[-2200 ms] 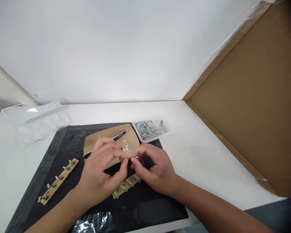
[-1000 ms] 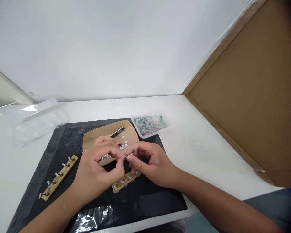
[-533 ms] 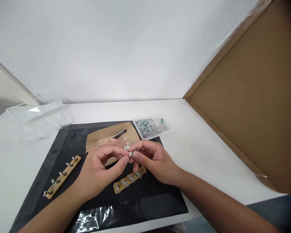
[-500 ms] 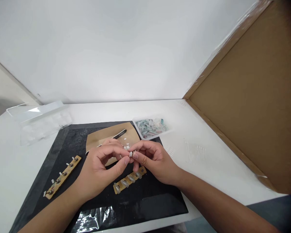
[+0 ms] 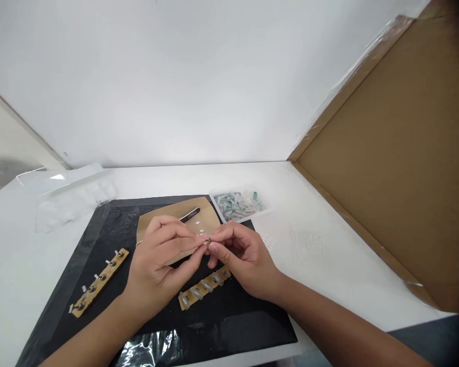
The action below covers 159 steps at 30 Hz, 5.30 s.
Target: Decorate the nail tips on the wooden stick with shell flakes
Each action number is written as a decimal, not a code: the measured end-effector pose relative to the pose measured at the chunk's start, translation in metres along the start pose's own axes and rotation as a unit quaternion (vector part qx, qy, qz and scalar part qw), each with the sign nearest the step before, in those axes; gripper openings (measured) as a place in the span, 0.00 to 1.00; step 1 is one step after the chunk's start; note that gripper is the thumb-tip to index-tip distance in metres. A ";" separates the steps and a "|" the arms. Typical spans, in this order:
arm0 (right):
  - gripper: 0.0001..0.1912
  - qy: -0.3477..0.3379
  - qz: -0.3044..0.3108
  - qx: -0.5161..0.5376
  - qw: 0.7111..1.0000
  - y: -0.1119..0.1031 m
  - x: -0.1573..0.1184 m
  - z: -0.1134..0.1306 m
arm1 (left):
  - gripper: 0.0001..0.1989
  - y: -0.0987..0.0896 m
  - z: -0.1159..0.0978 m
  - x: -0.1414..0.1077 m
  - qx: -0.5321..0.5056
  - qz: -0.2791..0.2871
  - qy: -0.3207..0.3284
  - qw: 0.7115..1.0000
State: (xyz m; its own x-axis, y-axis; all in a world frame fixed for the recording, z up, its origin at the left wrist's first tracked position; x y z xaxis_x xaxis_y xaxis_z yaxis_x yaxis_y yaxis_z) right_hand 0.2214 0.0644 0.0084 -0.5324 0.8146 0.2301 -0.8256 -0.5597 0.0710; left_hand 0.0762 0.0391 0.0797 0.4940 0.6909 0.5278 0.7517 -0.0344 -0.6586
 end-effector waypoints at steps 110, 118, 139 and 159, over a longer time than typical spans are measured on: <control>0.07 -0.020 0.011 -0.093 0.995 0.001 0.003 0.013 | 0.08 0.027 0.042 -0.012 -0.312 0.032 -0.184 0.932; 0.09 0.008 0.025 -0.031 0.999 0.004 0.005 0.006 | 0.09 0.025 0.041 -0.009 -0.307 0.044 -0.195 0.931; 0.04 0.003 0.070 -0.149 0.986 0.009 0.005 0.010 | 0.03 -0.014 0.028 -0.004 0.136 -0.013 -0.075 0.988; 0.12 0.084 0.029 -0.217 0.972 -0.023 0.008 0.002 | 0.09 -0.016 0.065 -0.003 0.147 0.063 -0.095 0.983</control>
State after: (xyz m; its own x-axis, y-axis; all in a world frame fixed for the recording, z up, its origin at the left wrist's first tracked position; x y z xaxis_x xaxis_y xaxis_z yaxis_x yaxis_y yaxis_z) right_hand 0.2363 0.0836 0.0102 -0.5730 0.8176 0.0571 -0.7751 -0.5180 -0.3618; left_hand 0.0342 0.0839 0.0538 0.4640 0.8178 0.3405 0.5175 0.0618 -0.8534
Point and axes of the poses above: each hand's wrist, its own x-axis towards the middle knuckle, its own y-axis out of the palm, z = x × y, the point moved 10 cm from there along x, towards the middle knuckle, and after that the axes turned 14 degrees about z, right-handed, at the moved point
